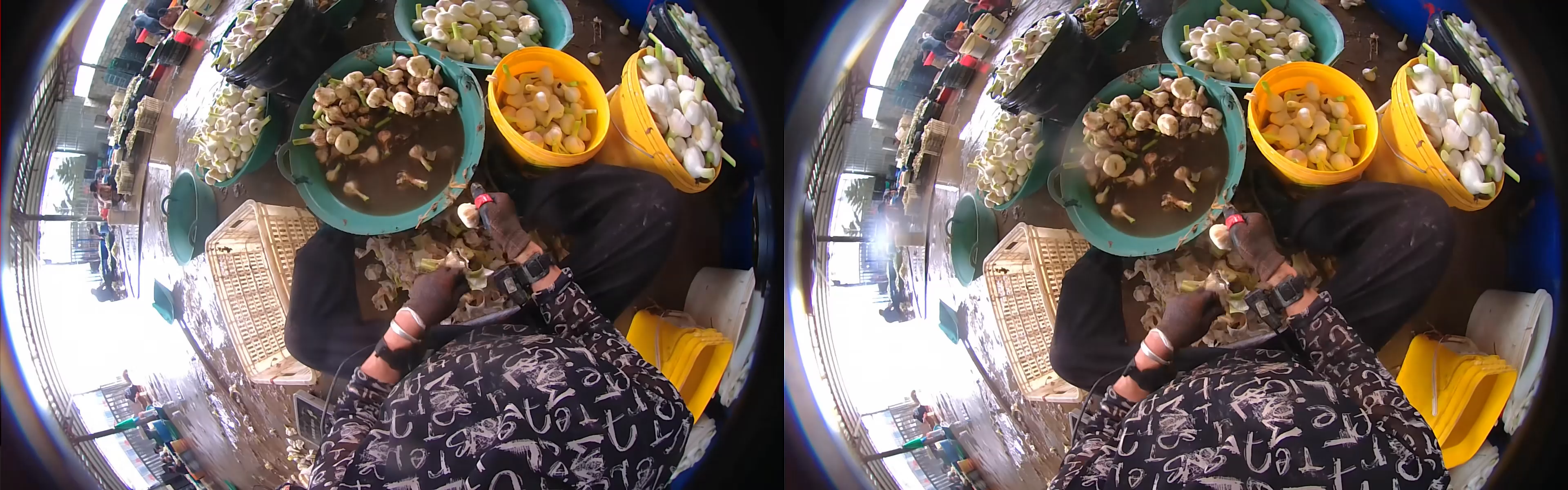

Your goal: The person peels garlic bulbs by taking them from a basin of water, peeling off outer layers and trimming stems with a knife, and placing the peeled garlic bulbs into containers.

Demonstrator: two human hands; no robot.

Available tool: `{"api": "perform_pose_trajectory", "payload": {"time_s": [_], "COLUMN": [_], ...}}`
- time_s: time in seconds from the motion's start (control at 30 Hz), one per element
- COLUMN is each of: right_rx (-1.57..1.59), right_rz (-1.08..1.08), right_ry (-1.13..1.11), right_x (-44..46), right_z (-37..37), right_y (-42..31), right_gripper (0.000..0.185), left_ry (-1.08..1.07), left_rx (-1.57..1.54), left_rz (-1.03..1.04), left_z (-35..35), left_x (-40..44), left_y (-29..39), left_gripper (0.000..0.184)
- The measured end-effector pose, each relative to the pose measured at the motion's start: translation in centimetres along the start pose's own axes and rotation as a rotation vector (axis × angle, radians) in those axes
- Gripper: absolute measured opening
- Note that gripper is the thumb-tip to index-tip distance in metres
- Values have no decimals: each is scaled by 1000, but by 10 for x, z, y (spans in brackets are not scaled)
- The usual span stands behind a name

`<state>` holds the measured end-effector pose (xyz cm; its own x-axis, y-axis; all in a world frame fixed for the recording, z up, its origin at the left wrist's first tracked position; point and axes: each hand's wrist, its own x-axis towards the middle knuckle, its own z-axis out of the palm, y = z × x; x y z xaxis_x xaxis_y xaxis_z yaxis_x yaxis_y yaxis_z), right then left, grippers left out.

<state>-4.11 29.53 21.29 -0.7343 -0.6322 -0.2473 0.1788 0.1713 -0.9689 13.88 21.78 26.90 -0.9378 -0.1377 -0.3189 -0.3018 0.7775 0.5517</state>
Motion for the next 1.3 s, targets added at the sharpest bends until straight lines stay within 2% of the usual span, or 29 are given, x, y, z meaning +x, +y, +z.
{"api": "perform_pose_trajectory", "payload": {"time_s": [0.03,0.07,0.13,0.17,0.2,0.23,0.27,0.33,0.37,0.43,0.47,0.53,0.6,0.67,0.73,0.8,0.83,0.9,0.97,1.0,1.03,1.07,1.1,1.17,1.2,1.23,1.3], "right_rx": [-37,15,-49,-109,-108,-241,-375,-363,-352,-363,-416,-469,-623,-619,-616,-630,-631,-448,-348,91,533,603,602,899,949,945,926], "right_rz": [108,40,6,-28,-31,-160,-289,-359,-425,-461,-434,-407,-314,-292,-274,-146,-147,174,-396,108,612,626,626,750,651,651,593], "right_ry": [32,55,-3,-65,-73,-100,-121,-143,-167,-160,-166,-175,-204,-219,-235,-184,-179,-48,-18,-58,-94,-149,-149,-306,-366,-370,-201], "right_x": [3,-2,-7,-10,-12,-14,-15,-16,-17,-16,-16,-18,-20,-22,-22,-20,-16,-5,4,1,-4,-7,-7,-2,2,0,-5], "right_z": [-3,-2,-1,1,2,3,4,8,9,10,9,10,12,12,14,17,16,17,3,-5,-10,-11,-11,-7,-3,-2,-6], "right_y": [1,3,-8,-11,-15,-19,-22,-24,-24,-15,-11,-10,-10,-9,-6,3,9,30,45,19,-3,-11,-7,13,26,7,-36], "right_gripper": [41,42,39,37,37,33,30,28,27,27,27,27,30,31,33,33,33,43,47,43,39,34,34,36,39,39,42], "left_ry": [-58,-60,-71,-70,236,542,546,483,478,199,196,290,308,322,340,320,298,267,123,120,-76,-271,-270,-294,-114,122,338], "left_rx": [-22,-23,-339,-342,-517,-679,-676,-688,-690,-673,-674,-479,-419,-362,-78,-63,-48,-56,-22,-20,-22,-27,-28,14,-107,-158,-77], "left_rz": [-62,-63,-426,-435,-301,-152,-151,-77,-76,-90,-90,70,77,86,128,74,23,27,0,2,-54,-113,-113,-386,-394,-290,-254], "left_z": [4,7,-21,-20,-20,-22,-25,-42,-48,-57,-54,-45,-39,-36,-39,-35,-33,-13,4,8,9,8,0,-21,-27,-23,-22], "left_x": [-3,-4,1,5,12,19,25,34,35,34,35,35,35,35,35,30,27,14,-2,-6,-11,-15,-13,3,9,18,48], "left_y": [-3,-7,3,0,-5,-8,-13,-8,-7,-7,-8,-11,-10,-8,-2,-1,1,-6,-7,-13,-22,-27,-27,-25,-29,-46,-83], "left_gripper": [23,23,24,24,21,20,20,18,18,19,19,23,21,18,13,12,13,16,25,25,31,37,37,45,42,36,37]}}
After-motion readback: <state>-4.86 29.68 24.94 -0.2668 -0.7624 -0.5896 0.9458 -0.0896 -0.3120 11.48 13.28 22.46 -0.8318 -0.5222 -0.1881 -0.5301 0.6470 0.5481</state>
